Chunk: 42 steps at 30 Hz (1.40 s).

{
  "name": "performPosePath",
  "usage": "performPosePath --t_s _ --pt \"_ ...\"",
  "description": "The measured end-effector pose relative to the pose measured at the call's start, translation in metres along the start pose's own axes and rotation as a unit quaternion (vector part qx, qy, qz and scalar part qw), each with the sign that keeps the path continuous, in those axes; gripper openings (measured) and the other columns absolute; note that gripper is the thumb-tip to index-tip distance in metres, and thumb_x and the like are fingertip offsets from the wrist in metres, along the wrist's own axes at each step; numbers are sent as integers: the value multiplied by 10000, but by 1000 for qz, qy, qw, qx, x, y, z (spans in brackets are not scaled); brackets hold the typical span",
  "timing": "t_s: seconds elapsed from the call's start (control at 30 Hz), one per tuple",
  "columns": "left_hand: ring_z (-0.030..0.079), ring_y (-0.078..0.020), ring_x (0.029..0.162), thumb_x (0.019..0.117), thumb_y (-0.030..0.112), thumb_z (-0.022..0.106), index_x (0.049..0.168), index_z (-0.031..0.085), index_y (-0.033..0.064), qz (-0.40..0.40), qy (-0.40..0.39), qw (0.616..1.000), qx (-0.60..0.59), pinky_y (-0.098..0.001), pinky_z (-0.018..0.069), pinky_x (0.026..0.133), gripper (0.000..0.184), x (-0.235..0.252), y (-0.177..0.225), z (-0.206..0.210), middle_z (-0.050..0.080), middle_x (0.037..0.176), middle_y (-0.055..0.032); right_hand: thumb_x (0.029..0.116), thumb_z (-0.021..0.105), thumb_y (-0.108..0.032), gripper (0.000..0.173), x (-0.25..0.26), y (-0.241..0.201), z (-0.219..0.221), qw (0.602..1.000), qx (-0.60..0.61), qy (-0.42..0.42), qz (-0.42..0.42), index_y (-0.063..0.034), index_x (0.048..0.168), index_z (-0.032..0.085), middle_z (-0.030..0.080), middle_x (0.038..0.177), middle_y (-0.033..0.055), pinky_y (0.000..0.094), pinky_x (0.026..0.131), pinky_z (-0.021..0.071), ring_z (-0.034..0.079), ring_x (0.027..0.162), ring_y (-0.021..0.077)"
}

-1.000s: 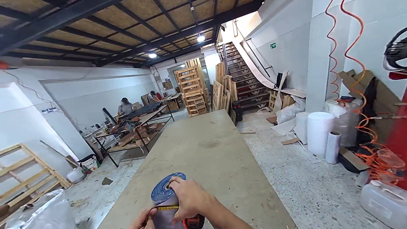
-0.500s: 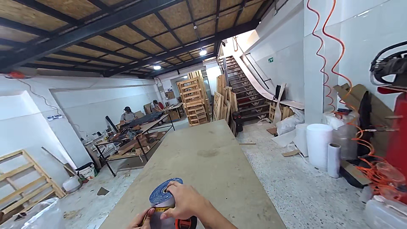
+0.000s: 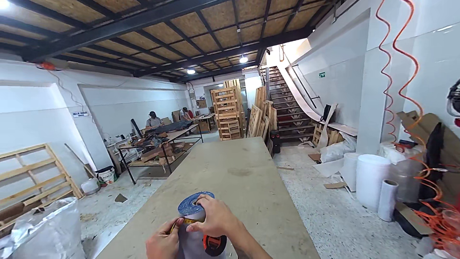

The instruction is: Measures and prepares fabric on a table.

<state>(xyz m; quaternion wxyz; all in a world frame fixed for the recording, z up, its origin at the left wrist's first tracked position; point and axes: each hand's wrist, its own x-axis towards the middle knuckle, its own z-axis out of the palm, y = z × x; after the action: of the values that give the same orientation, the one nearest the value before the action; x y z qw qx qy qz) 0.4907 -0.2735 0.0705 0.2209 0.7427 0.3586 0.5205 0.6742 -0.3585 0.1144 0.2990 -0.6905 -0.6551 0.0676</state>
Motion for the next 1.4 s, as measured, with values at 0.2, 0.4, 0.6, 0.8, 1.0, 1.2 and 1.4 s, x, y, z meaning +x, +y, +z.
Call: performPosePath --t_s 0.2,0.4,0.6,0.8,1.0,1.2,1.4 --pt "713 -90 731 892 277 759 904 823 189 4 7 1000 4 -426 586 710 109 4 -5 2 758 786 22 812 643 -769 830 -2 -3 3 1000 -5 15 16 -136 1349 614 514 1521 37 480 992 532 601 1259 206" --pt "723 -77 756 899 261 756 912 824 194 10 9 1000 -4 -406 597 731 96 1 -3 1 769 812 38 803 650 -770 835 -4 -4 3 1000 -5 18 13 -141 1351 617 534 1502 28 469 991 536 612 1240 194" --pt "735 -106 796 900 268 751 926 825 198 11 2 1000 -5 -457 605 776 106 2 -7 2 775 841 29 782 672 -772 842 -4 -3 3 999 6 35 -1 -132 1327 635 563 1468 29 452 1014 528 606 1247 170" --pt "725 -118 806 943 293 708 933 822 233 -14 -26 999 22 -481 587 771 129 7 -3 -4 772 854 41 818 666 -713 763 0 -4 4 999 -7 35 -2 -146 1328 638 566 1465 12 442 1024 525 595 1265 156" --pt "730 -125 866 960 300 684 953 821 256 -50 -58 996 41 -482 581 818 144 12 3 -11 776 892 48 798 645 -771 799 3 -5 7 999 -12 44 -1 -159 1313 651 580 1450 -1 431 1018 531 601 1253 138" --pt "727 -128 884 961 318 679 955 822 269 -57 -71 994 60 -487 570 843 151 14 6 -12 778 904 55 786 645 -783 813 2 -4 7 999 -14 43 2 -163 1310 650 576 1455 -3 427 1020 529 601 1252 137" --pt "729 -126 896 953 321 676 944 819 273 -62 -68 994 67 -493 573 840 152 15 6 -10 778 907 59 780 653 -783 807 4 -1 8 999 -15 45 1 -173 1307 652 577 1449 -17 433 1003 536 601 1247 133"
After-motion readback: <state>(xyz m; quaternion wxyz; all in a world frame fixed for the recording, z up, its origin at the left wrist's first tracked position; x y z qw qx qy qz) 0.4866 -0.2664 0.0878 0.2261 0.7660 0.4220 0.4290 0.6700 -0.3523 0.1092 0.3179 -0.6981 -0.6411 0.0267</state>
